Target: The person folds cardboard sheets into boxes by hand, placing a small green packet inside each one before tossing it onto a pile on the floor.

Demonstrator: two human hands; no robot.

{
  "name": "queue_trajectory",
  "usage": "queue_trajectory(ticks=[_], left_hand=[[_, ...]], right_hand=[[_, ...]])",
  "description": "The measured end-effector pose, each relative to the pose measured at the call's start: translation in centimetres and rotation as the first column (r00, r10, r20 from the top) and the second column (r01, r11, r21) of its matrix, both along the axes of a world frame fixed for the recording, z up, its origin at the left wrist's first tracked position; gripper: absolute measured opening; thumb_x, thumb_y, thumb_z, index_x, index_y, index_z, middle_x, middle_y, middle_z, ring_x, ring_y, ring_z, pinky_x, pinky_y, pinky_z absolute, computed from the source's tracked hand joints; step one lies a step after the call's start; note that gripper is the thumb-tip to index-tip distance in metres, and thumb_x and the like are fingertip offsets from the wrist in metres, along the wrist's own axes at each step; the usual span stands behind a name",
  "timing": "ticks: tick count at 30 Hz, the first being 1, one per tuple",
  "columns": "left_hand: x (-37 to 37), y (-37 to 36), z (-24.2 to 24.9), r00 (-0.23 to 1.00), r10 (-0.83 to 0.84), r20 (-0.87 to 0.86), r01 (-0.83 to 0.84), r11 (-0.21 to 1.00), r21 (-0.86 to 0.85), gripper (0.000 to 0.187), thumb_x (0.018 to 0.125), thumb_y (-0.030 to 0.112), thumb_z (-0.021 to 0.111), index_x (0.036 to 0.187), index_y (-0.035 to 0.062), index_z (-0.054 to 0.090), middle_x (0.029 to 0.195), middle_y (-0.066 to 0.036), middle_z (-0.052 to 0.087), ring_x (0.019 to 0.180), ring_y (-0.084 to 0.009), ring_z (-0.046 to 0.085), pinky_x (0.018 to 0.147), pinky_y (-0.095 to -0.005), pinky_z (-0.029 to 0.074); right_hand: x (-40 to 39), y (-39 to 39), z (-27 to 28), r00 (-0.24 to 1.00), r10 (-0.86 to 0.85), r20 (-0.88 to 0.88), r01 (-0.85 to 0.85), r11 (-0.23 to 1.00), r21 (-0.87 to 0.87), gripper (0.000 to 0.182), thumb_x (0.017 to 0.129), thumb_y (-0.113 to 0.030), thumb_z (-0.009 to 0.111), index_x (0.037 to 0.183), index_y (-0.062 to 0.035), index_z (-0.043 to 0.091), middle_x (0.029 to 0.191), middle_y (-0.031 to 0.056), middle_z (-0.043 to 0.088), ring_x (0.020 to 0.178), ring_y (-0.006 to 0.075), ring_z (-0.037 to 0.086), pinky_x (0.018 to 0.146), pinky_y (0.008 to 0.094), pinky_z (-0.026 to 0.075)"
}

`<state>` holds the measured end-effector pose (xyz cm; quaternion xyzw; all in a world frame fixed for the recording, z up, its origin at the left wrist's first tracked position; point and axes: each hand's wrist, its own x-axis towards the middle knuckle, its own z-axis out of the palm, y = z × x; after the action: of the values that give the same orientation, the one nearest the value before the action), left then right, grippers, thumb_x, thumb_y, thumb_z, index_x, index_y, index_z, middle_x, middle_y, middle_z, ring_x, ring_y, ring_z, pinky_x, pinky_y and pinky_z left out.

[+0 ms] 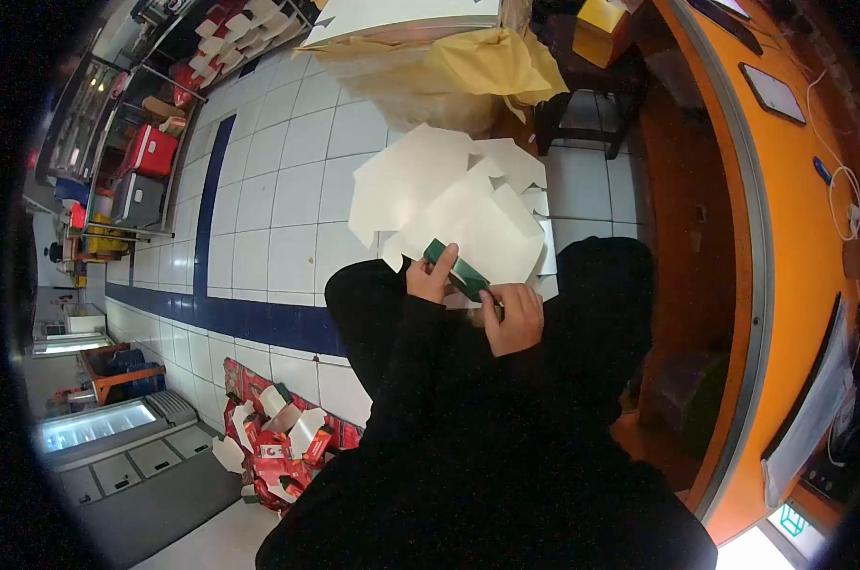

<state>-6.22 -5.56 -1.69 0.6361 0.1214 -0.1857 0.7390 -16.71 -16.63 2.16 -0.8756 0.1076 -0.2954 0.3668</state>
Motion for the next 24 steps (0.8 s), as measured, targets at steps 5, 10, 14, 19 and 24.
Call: queue_trajectory(ticks=[5,10,14,19,24], left_hand=[[-0.4,-0.3,-0.2,0.995,-0.098,0.021,0.098,0.995,0.008,0.035,0.083,0.029,0.073,0.095,-0.0016,0.063,0.085,-0.006,0.065,0.072,-0.0114,0.059,0.062,-0.0279,0.046],[-0.6,-0.5,-1.2,0.962,-0.255,0.099,0.225,0.943,0.244,0.034,0.082,0.029,0.074,0.095,-0.0003,0.063,0.087,-0.006,0.064,0.072,-0.0113,0.058,0.059,-0.0279,0.045],[0.5,0.6,-7.0,0.97,-0.232,-0.079,0.224,0.97,-0.092,0.042,0.085,0.038,0.07,0.102,0.0011,0.059,0.088,-0.006,0.063,0.077,-0.0137,0.061,0.067,-0.0299,0.051],[1.4,2.3,-5.0,0.916,0.006,-0.401,-0.16,0.922,-0.352,0.066,0.083,0.055,0.066,0.121,0.0034,0.05,0.114,-0.015,0.055,0.108,-0.03,0.057,0.092,-0.0445,0.049],[2.8,3.2,-5.5,0.881,0.162,-0.444,-0.355,0.846,-0.397,0.061,0.083,0.048,0.068,0.12,0.003,0.051,0.113,-0.014,0.057,0.104,-0.0295,0.059,0.089,-0.0448,0.052]], right_hand=[[0.0,0.4,0.1,0.988,-0.086,-0.126,0.091,0.995,0.033,0.011,0.079,-0.011,0.069,0.079,-0.007,0.059,0.073,0.0063,0.056,0.071,0.0252,0.055,0.067,0.0377,0.041],[0.6,0.1,-1.6,0.978,-0.022,-0.205,0.028,0.999,0.026,0.012,0.081,-0.012,0.068,0.084,-0.0063,0.057,0.077,0.0076,0.057,0.078,0.0257,0.058,0.075,0.0397,0.043],[1.9,-1.2,-2.5,0.871,0.185,-0.456,0.043,0.894,0.445,0.017,0.081,-0.011,0.067,0.092,-0.0053,0.055,0.079,0.0107,0.063,0.073,0.0288,0.063,0.068,0.0396,0.048],[3.0,0.0,-4.0,0.833,0.258,-0.489,-0.018,0.897,0.442,0.025,0.08,-0.007,0.063,0.104,-0.0068,0.057,0.085,0.0127,0.065,0.078,0.0307,0.065,0.068,0.0393,0.05],[3.3,1.2,-6.1,0.862,0.169,-0.478,-0.031,0.959,0.283,0.027,0.079,-0.012,0.063,0.105,-0.0078,0.06,0.094,0.0135,0.062,0.086,0.0319,0.062,0.074,0.0416,0.049]])
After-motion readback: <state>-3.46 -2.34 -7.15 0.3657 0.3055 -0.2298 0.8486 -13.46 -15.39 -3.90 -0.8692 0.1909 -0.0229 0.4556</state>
